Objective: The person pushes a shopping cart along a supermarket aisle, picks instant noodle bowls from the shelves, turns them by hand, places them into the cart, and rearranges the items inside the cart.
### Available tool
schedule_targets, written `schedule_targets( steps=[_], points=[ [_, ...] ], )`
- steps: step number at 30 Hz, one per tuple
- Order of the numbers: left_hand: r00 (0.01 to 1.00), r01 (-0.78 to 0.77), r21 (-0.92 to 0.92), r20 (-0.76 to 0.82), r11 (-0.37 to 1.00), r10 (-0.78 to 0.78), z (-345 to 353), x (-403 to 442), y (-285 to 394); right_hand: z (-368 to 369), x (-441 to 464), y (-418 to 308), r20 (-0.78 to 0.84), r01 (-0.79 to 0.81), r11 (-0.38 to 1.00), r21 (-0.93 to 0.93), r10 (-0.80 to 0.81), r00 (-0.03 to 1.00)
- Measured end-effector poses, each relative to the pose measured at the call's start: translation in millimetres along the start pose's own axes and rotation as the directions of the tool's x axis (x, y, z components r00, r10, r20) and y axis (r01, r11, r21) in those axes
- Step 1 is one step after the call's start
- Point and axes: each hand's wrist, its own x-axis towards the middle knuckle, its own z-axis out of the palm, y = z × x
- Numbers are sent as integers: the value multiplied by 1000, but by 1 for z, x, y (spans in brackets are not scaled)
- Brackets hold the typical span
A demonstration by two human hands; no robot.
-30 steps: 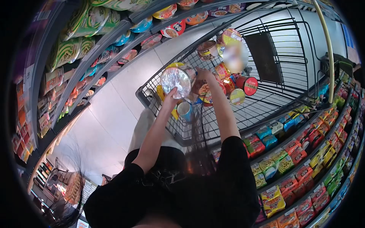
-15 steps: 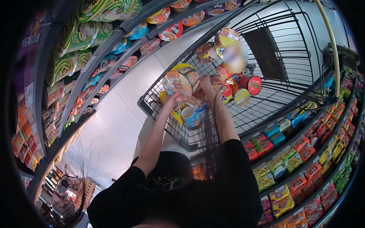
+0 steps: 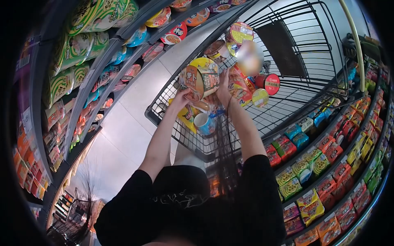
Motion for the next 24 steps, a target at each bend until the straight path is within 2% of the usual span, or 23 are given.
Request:
schedule_targets(
  steps=[1, 3, 4, 5, 6, 7, 8, 9, 10, 11, 12, 14, 15, 16, 18, 19, 20, 22, 23, 24],
  points=[
    [996, -88, 31, 13, 996, 88, 13, -4, 8, -6, -17, 16, -32, 9, 995, 99, -6, 999],
    [996, -87, 100, -27, 991, 90, 13, -8, 10, -30, -57, 49, -97, 41, 954, 298, -12, 995],
    [993, -92, 164, -59, 982, 103, 14, -9, 11, -25, -58, 60, -96, 41, 953, 301, -13, 995],
    [985, -150, 218, -55, 964, 166, 24, -14, 12, -11, -55, 79, -133, 197, 735, 648, -146, 980],
    [985, -147, 219, -52, 964, 162, 30, -19, 9, 2, -56, 96, -217, 300, 376, 877, -247, 944],
    [961, -215, 331, -97, 919, 260, 35, -23, 4, 4, -65, 113, -378, 432, 146, 890, -292, 878],
    [925, -271, 441, -127, 856, 358, 42, -24, 0, 19, -64, 115, -373, 425, 145, 893, -286, 883],
    [928, -267, 441, -121, 857, 352, 51, -23, -6, 32, -66, 111, -360, 406, 170, 898, -249, 899],
    [830, -393, 558, -128, 731, 543, 62, -21, -12, 42, -66, 104, -348, 387, 194, 901, -209, 914],
    [696, -482, 664, -106, 571, 710, 70, -21, -16, 52, -67, 94, -346, 359, 123, 925, -116, 931],
    [703, -480, 664, -101, 574, 704, 83, -23, -15, 56, -70, 85, -339, 351, 120, 929, -111, 934],
    [617, -388, 842, -64, 374, 785, 109, -15, -8, 58, -73, 68, -348, 355, -59, 933, 101, 932],
    [657, -387, 813, -89, 436, 748, 106, -3, -9, 60, -75, 57, -376, 373, 60, 926, 256, 891],
    [662, -387, 813, -83, 435, 745, 102, 8, -9, 62, -75, 55, -370, 369, 57, 928, 262, 891],
    [777, -373, 682, -141, 629, 613, 90, 26, -10, 64, -78, 51, -444, 465, 17, 885, 329, 833],
    [888, -289, 602, -122, 745, 443, 81, 33, -7, 64, -83, 51, -445, 463, 49, 885, 383, 809],
    [891, -288, 603, -116, 744, 439, 78, 31, -6, 66, -88, 53, -440, 459, 48, 887, 390, 809],
    [896, -301, 565, -109, 769, 430, 73, 28, -5, 71, -97, 59, -355, 443, -193, 875, 366, 860],
    [925, -255, 582, -85, 772, 370, 72, 18, -1, 74, -101, 63, -239, 323, -248, 914, 315, 918],
    [926, -256, 584, -80, 770, 368, 72, 8, 2, 85, -102, 65, -237, 322, -249, 913, 319, 918]
  ],
)
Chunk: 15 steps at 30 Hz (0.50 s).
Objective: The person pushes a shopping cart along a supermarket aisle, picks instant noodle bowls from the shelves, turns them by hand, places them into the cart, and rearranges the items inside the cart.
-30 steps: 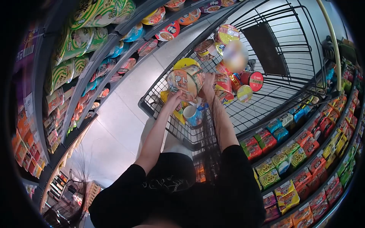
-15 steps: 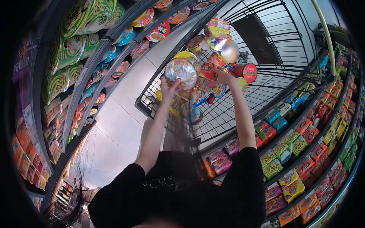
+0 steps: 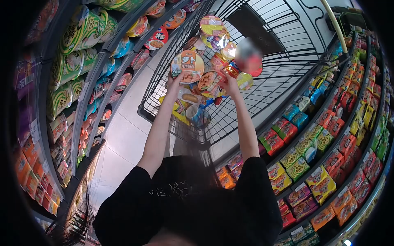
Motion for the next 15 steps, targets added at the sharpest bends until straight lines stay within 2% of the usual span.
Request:
schedule_targets(
  steps=[2, 3, 4, 6, 7, 9, 10, 11, 12, 13, 14, 15],
  points=[
    [972, 231, -16, -40, 973, -231, -7, -19, 9, -8, -11, 15, -77, 9, 993, 116, 0, 997],
    [958, 276, -65, -65, 959, -280, -10, -31, 12, -19, -25, 7, -132, 38, 995, 92, -26, 991],
    [957, 277, -69, -73, 959, -281, -15, -42, 10, -26, -39, -2, -123, 39, 995, 93, -27, 992],
    [936, 341, -24, -85, 940, -342, -35, -61, -8, -32, -60, -7, -129, 14, 904, 427, 45, 991],
    [937, 331, -30, -103, 943, -333, -43, -70, -17, -29, -68, -13, -114, 21, 902, 431, 31, 993],
    [954, 278, 149, -163, 949, -254, -50, -84, -33, -22, -86, -24, 157, -235, 734, 638, 175, 972],
    [953, 275, 145, -174, 951, -249, -55, -81, -38, -13, -88, -23, 167, -235, 736, 635, 166, 972],
    [983, 161, 543, -160, 824, -86, -58, -75, -43, 1, -88, -11, 265, -310, 691, 653, 175, 948],
    [995, 42, 842, -84, 538, 53, -60, -67, -50, 14, -90, 2, 362, -387, 645, 658, 179, 915],
    [996, 67, 946, -82, 317, 35, -62, -49, -58, 26, -91, 13, 379, -394, 651, 648, 173, 909],
    [994, 85, 944, -104, 319, 41, -59, -43, -57, 40, -90, 22, 365, -400, 569, 719, 180, 913],
    [993, 65, 995, -72, 77, 93, -52, -39, -56, 49, -90, 22, 353, -401, 479, 781, 191, 916]
  ],
)
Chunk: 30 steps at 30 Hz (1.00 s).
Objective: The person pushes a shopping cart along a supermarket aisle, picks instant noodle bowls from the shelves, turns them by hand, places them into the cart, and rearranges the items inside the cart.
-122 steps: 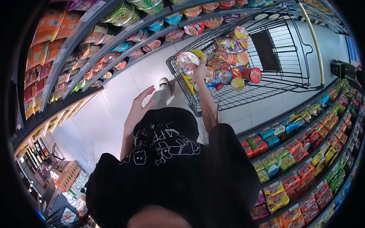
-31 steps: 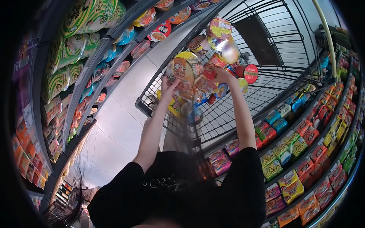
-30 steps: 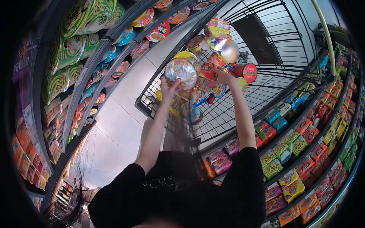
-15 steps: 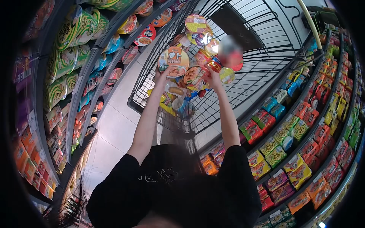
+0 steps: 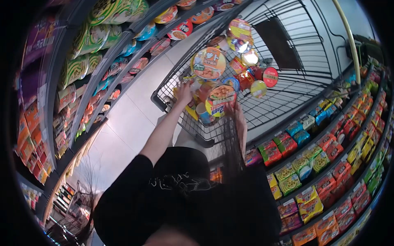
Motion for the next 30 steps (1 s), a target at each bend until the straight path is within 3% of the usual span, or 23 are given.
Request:
schedule_targets(
  steps=[1, 2, 4, 5, 7, 9, 11, 13, 14, 15, 16, 17, 19, 20, 21, 22, 23, 24, 26, 27, 28, 29, 30],
  points=[
    [998, -34, 243, -35, 969, 44, -2, 5, 2, 3, 2, 6, 19, -9, 1000, -7, 9, 1000],
    [999, -16, 242, -46, 970, 28, 2, 16, -4, 10, 4, 6, -8, 7, 998, 63, -6, 1000],
    [986, 15, 164, 161, 986, -42, 17, 31, -13, 18, 0, 11, -81, 40, 979, 198, -24, 996],
    [987, 22, 161, 156, 987, -47, 12, 31, -14, 21, -1, 15, -74, 38, 981, 192, -24, 997],
    [952, -13, 121, 305, 993, -25, -4, 22, -18, 25, -4, 26, -126, 131, 932, 337, -93, 988],
    [967, -25, 94, 257, 995, 0, 3, 31, -27, 25, 1, 39, -169, 161, 931, 326, -110, 979],
    [884, -35, -165, 454, 986, 107, 11, 45, -39, 23, 1, 54, -300, 213, 927, 310, -117, 947],
    [849, -61, -171, 510, 983, 141, 15, 52, -49, 13, 4, 68, -299, 224, 931, 288, -135, 945],
    [598, 52, -359, 758, 932, 259, 18, 60, -53, 11, 5, 69, -296, 214, 940, 264, -132, 946],
    [279, 220, -479, 866, 850, 415, 22, 67, -55, 9, 8, 69, -294, 209, 948, 241, -134, 946],
    [219, 126, -517, 847, 847, 485, 32, 65, -52, 7, 13, 69, -294, 217, 946, 243, -141, 945],
    [223, 115, -517, 846, 848, 485, 28, 56, -40, 5, 20, 67, -287, 231, 933, 276, -149, 946],
    [193, 339, -376, 925, 863, 327, 20, 35, -21, 9, 21, 58, -281, 240, 920, 308, -153, 948],
    [109, 367, -462, 883, 807, 456, 37, 40, -25, 23, 11, 41, -245, 177, 913, 366, -89, 965],
    [106, 371, -460, 884, 807, 455, 44, 37, -20, 29, 5, 33, -207, 109, 901, 420, -22, 978],
    [166, 30, -445, 885, 895, 434, 50, 37, -11, -2, 17, 42, -23, 21, 998, -62, -23, 999],
    [234, -315, -351, 872, 882, 430, 49, 39, -5, 6, 15, 39, -18, 27, 998, -62, -28, 999],
    [242, -317, -347, 870, 883, 429, 36, 30, -2, 21, 9, 35, -46, 22, 998, 57, -20, 999],
    [696, -454, 218, 692, 864, 191, 9, -21, 0, 49, 5, 30, -17, 29, 973, 230, -26, 1000],
    [865, -389, 491, 486, 780, 126, 2, -37, 0, 57, 11, 32, -12, 26, 974, 226, -24, 1000],
    [793, -485, 585, 608, 650, 44, -6, -44, -2, 66, 19, 31, -47, 17, 975, 222, -7, 999],
    [798, -475, 586, 601, 656, 41, -13, -54, -2, 74, 28, 31, -79, 10, 976, 219, 8, 997],
    [841, -445, 496, 518, 746, 157, -23, -67, -2, 81, 39, 29, -20, 35, 984, 175, -32, 999]
  ],
)
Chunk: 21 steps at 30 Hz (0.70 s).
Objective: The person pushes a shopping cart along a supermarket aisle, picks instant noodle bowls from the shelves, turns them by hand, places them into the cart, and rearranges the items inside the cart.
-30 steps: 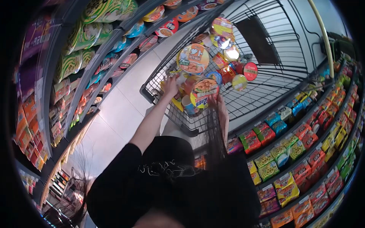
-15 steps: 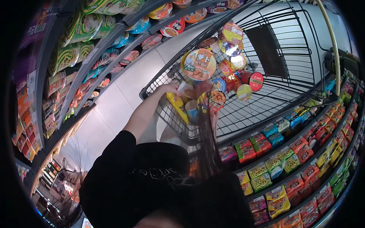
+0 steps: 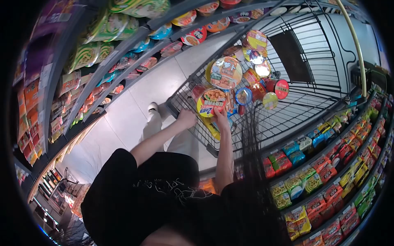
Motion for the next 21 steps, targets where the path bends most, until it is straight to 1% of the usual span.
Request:
schedule_targets(
  steps=[1, 2, 3, 4, 5, 7, 8, 9, 10, 11, 12, 13, 15, 16, 17, 18, 19, 20, 21],
  points=[
    [988, -25, -123, -152, 992, 6, -4, -13, -4, 11, 13, 1, 18, 6, 1000, -3, -5, 1000],
    [987, -9, -127, -159, 992, -11, -11, -26, -7, 17, 28, 8, 24, -19, 1000, -17, 19, 1000],
    [989, -23, -203, -148, 979, -7, -20, -38, -8, 21, 46, 21, 30, -47, 998, -34, 48, 998],
    [990, -37, -281, -139, 959, -2, -26, -48, -10, 13, 69, 40, 27, -23, 997, -74, 26, 999],
    [989, -19, -294, -143, 956, -25, -28, -55, -13, 19, 75, 42, 46, -28, 996, -88, 32, 998],
    [964, -170, -84, -220, 982, 148, -32, -70, -22, 29, 82, 47, -35, -19, 994, -106, 16, 999],
    [917, -206, -154, -374, 966, 136, -22, -72, -24, 29, 87, 53, -110, -12, 995, -96, 1, 994],
    [917, -189, -171, -383, 967, 112, -14, -71, -25, 38, 80, 48, -92, -15, 993, -116, 4, 996],
    [859, -237, -198, -500, 951, 110, -7, -69, -25, 46, 70, 42, -261, -107, 979, -173, 59, 964],
    [786, -281, -214, -611, 935, 97, 1, -65, -24, 55, 60, 37, -422, -199, 956, -215, 93, 902],
    [704, -286, -215, -708, 934, 53, 13, -58, -22, 52, 49, 34, -350, -149, 928, -342, 21, 936],
    [697, -257, -229, -717, 939, 15, 15, -59, -20, 47, 34, 35, -262, -85, 885, -458, -43, 964],
    [667, -205, -182, -745, 962, 1, 14, -69, -18, 60, -12, 30, -113, 1, 839, -544, -74, 991],
    [660, -183, -181, -751, 966, -16, 14, -78, -20, 52, -25, 43, 144, 321, 562, -762, -336, 931],
    [685, -173, -172, -728, 970, -7, 11, -86, -22, 40, -31, 57, 438, 571, 161, -805, -487, 755],
    [708, -166, -165, -706, 972, 2, 9, -93, -21, 34, -45, 68, 344, 477, 253, -842, -430, 835],
    [695, -156, -154, -719, 976, -3, 15, -95, -20, 41, -55, 73, 251, 375, 334, -865, -360, 899],
    [657, -188, -215, -753, 958, -40, 28, -91, -18, 56, -65, 71, 268, 396, 327, -858, -372, 889],
    [619, -223, -277, -781, 935, -84, 37, -91, -16, 75, -84, 62, 288, 397, 257, -881, -373, 882]
  ],
)
